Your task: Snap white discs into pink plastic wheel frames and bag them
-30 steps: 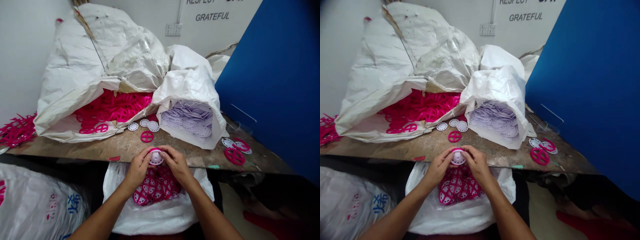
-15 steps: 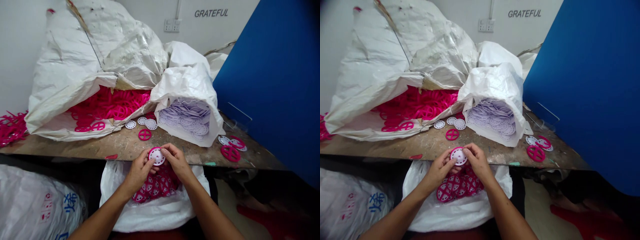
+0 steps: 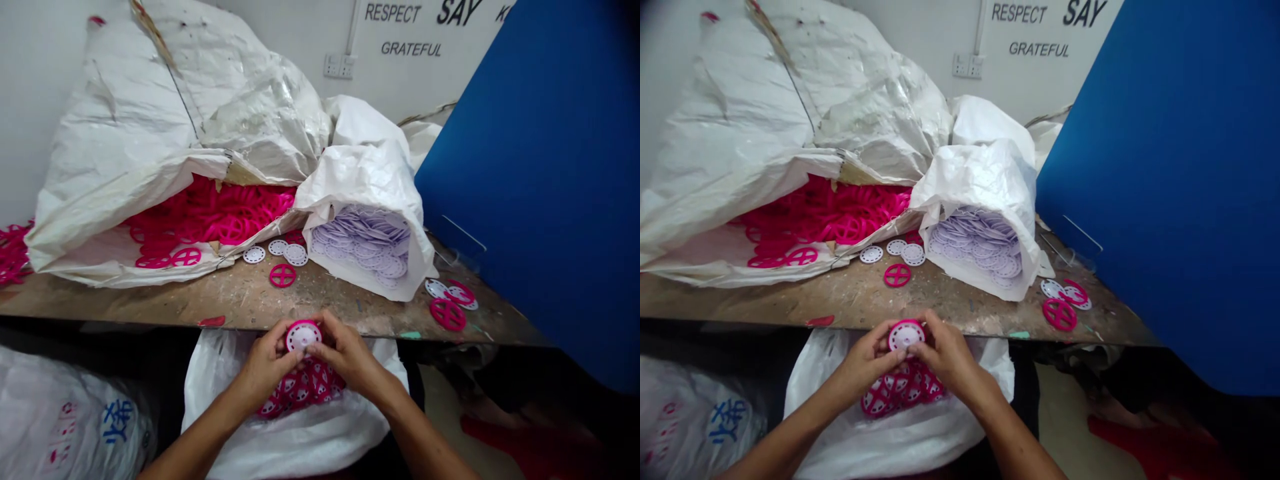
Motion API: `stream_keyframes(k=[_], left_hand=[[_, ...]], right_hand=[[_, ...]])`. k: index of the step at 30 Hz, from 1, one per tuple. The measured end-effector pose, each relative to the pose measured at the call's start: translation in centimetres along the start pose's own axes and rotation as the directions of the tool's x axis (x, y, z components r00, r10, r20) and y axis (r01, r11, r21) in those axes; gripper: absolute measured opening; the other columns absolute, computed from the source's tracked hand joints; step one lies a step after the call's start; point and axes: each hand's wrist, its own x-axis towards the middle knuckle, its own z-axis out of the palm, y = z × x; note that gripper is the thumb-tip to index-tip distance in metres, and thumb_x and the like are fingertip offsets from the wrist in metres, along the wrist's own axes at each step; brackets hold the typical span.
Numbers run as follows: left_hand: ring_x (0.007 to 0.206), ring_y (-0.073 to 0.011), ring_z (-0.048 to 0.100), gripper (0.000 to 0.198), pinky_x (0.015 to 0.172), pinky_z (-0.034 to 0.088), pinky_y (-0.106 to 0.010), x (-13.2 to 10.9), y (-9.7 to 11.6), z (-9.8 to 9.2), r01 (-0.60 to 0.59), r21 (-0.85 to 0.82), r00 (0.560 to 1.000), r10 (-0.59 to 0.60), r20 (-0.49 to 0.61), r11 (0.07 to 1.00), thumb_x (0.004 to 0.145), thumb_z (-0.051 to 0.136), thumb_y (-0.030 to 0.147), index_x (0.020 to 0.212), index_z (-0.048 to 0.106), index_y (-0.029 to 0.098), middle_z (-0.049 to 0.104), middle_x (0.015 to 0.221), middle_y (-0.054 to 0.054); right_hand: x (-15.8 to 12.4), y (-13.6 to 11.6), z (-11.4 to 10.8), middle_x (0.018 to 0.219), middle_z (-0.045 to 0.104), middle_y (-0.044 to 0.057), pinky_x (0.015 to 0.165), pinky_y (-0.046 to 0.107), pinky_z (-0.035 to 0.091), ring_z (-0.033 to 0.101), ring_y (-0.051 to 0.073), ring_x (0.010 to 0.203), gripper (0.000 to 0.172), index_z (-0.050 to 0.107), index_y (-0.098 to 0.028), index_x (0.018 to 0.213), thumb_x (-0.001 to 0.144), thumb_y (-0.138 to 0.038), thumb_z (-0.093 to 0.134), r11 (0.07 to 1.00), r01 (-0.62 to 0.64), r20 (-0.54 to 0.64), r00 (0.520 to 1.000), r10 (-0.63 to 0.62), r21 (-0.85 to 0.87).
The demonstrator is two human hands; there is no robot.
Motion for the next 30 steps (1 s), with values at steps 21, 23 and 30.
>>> stream_keyframes(k=[21, 23, 30], left_hand=[[0.083, -0.0169, 0.062, 0.015, 0.079, 0.051, -0.035, 6.9, 3.0, -5.1, -0.224, 0.181, 0.926, 0.267, -0.268, 0.958, 0.088, 0.046, 0.03, 0.088, 0.053, 0.016, 0.062, 0.089, -0.005], [0.083, -0.0151, 0.063, 0.019, 0.08, 0.052, -0.033, 5.6, 3.4, -3.7, -0.155, -0.271, 0.968, 0.091, -0.236, 0.95, 0.085, 0.053, 0.035, 0.093, 0.051, 0.018, 0.064, 0.092, -0.004], [0.092, -0.0188, 0.062, 0.033, 0.08, 0.051, -0.031, 3.1, 3.1, -1.3, -0.188, -0.183, 0.958, 0.138, -0.252, 0.965, 0.085, 0.053, 0.038, 0.112, 0.056, 0.019, 0.064, 0.108, -0.006]], right_hand=[[8.6, 1.5, -4.5, 0.086, 0.064, 0.004, 0.07, 0.03, 0.046, 0.058, 0.018, 0.078, 0.027, 0.062, -0.019, 0.105, 0.085, -0.035, 0.055, 0.99, 0.079, -0.546, 0.827, -0.131, -0.119], [7.4, 0.6, -2.0, 0.09, 0.064, 0.003, 0.07, 0.028, 0.047, 0.059, 0.017, 0.078, 0.03, 0.059, -0.021, 0.111, 0.084, -0.033, 0.056, 0.989, 0.138, -0.469, 0.878, -0.101, 0.046], [5.4, -0.9, 0.8, 0.097, 0.063, 0.005, 0.078, 0.029, 0.046, 0.059, 0.018, 0.089, 0.026, 0.069, -0.027, 0.106, 0.087, -0.028, 0.051, 0.972, 0.167, -0.347, 0.913, -0.215, -0.162]])
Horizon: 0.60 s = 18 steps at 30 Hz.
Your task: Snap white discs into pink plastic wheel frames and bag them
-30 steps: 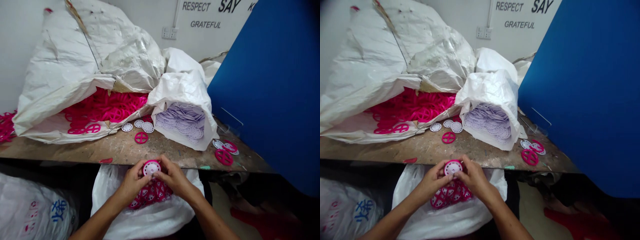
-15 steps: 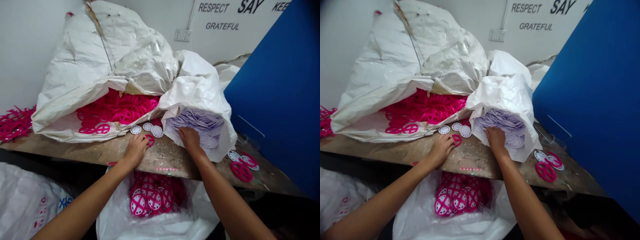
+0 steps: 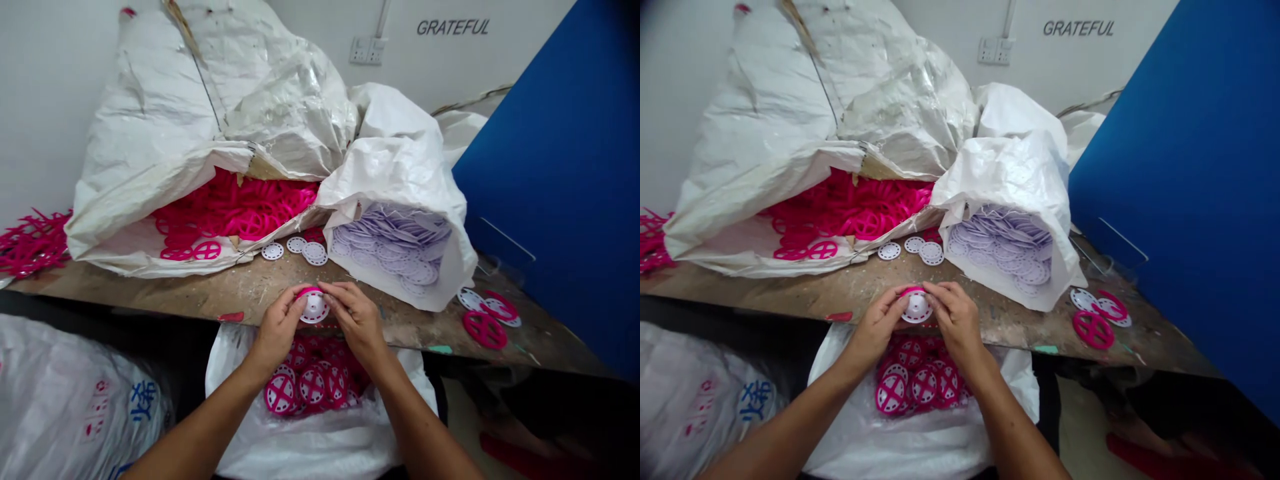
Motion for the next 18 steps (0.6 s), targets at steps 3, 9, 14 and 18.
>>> stream_keyframes(k=[3, 9, 14, 18], left_hand=[[0.101, -0.0197, 0.059, 0.028, 0.09, 0.045, -0.03, -0.3, 0.0, -0.1, -0.119, 0.21, 0.992, 0.124, -0.01, 0.97, 0.087, 0.051, 0.033, 0.108, 0.061, 0.018, 0.064, 0.109, -0.005], [0.093, -0.0192, 0.063, 0.037, 0.077, 0.053, -0.03, -0.8, 0.0, 0.5, 0.027, 0.054, 0.996, -0.032, 0.085, 0.998, 0.086, 0.052, 0.035, 0.119, 0.049, 0.018, 0.065, 0.107, -0.007], [0.08, -0.0165, 0.065, 0.035, 0.07, 0.055, -0.027, -1.4, -0.1, 0.6, 0.061, 0.085, 0.996, -0.066, 0.058, 0.995, 0.082, 0.057, 0.033, 0.112, 0.051, 0.016, 0.067, 0.096, -0.006], [0.073, -0.0154, 0.065, 0.034, 0.065, 0.055, -0.028, -1.7, -0.8, 0.8, 0.06, 0.121, 0.998, -0.061, 0.003, 0.991, 0.083, 0.054, 0.033, 0.112, 0.051, 0.015, 0.067, 0.095, -0.007]], right_hand=[[-0.2, 0.0, -0.1, 0.094, 0.067, 0.004, 0.079, 0.029, 0.046, 0.061, 0.018, 0.087, 0.025, 0.068, -0.024, 0.103, 0.089, -0.029, 0.048, 0.997, -0.033, 0.072, 0.997, 0.028, 0.07], [-0.6, 0.6, -0.5, 0.086, 0.066, 0.003, 0.067, 0.027, 0.047, 0.059, 0.017, 0.075, 0.024, 0.064, -0.02, 0.098, 0.088, -0.034, 0.047, 0.951, -0.216, 0.042, 0.976, 0.212, 0.223], [-1.8, 0.9, -1.3, 0.097, 0.065, 0.003, 0.073, 0.028, 0.048, 0.061, 0.017, 0.084, 0.033, 0.053, -0.022, 0.113, 0.081, -0.027, 0.057, 0.936, -0.225, 0.211, 0.963, 0.17, 0.271], [-2.7, 0.6, -0.7, 0.095, 0.065, 0.004, 0.076, 0.03, 0.047, 0.061, 0.018, 0.084, 0.03, 0.051, -0.021, 0.113, 0.083, -0.024, 0.054, 0.978, -0.167, 0.177, 0.974, 0.144, 0.126]])
